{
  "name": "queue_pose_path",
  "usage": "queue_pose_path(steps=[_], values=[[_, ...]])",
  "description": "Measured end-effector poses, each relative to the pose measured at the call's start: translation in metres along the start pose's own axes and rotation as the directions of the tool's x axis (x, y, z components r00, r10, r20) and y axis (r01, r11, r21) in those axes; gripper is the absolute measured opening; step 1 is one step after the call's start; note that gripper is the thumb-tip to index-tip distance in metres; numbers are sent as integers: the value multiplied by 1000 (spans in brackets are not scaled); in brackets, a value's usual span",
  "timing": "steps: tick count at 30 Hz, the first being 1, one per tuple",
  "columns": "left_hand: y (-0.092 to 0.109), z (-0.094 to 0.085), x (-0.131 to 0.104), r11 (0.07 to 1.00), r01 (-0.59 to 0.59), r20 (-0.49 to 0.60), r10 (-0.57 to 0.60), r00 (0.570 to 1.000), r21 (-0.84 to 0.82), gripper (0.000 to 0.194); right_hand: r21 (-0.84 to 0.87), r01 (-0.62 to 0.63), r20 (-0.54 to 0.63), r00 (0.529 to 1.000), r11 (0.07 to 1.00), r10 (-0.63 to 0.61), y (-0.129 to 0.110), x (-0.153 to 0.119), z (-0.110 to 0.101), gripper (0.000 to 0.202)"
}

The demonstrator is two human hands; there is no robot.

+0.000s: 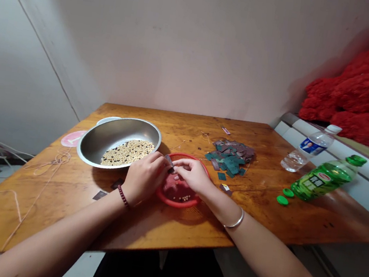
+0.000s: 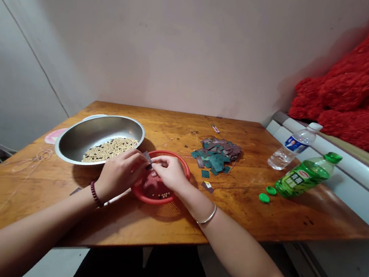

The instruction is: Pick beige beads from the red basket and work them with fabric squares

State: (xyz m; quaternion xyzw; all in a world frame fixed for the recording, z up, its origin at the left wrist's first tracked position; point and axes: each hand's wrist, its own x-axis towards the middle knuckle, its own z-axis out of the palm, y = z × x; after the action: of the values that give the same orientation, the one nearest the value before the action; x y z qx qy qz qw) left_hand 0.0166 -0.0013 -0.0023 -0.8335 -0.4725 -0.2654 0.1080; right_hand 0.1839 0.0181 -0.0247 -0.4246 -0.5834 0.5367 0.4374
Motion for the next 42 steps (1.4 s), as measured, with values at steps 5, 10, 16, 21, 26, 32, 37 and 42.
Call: queue_pose_path(steps=[5, 10, 16, 21, 26, 32, 37, 42], values=[[0, -1, 0, 998, -65, -10, 65, 998, 1, 16, -18, 22, 4, 1000, 1000, -22, 0, 0, 0, 19], [-1, 0, 2, 998, -58, -56, 59, 997, 30, 17, 17, -13, 1, 1000, 1000, 13, 0, -1, 0, 20], [-1, 1, 1, 996, -87, -19, 88, 996, 17, 17, -5, -4, -4, 1000, 1000, 4, -1, -1, 0, 18], [-1, 0, 2, 997, -72, -39, 73, 997, 22, 16, 14, -27, -11, 1000, 1000, 27, -4, -3, 1, 19], [2, 0, 1, 998, -62, -28, 62, 998, -1, 16, 0, -10, -6, 1000, 1000, 10, -3, -2, 1, 19], [1, 1, 1, 1000, -28, -46, 28, 999, -4, 14, 22, 7, 0, 1000, 1000, -7, -1, -1, 0, 20], [2, 1, 1, 997, -76, -46, 77, 996, 13, 13, 5, 28, 10, 1000, 1000, -28, -1, -1, 0, 20], [1, 1, 1, 997, -71, -80, 71, 994, 4, 11, 45, 38, 9, 999, 998, -39, 2, 1, -1, 20]])
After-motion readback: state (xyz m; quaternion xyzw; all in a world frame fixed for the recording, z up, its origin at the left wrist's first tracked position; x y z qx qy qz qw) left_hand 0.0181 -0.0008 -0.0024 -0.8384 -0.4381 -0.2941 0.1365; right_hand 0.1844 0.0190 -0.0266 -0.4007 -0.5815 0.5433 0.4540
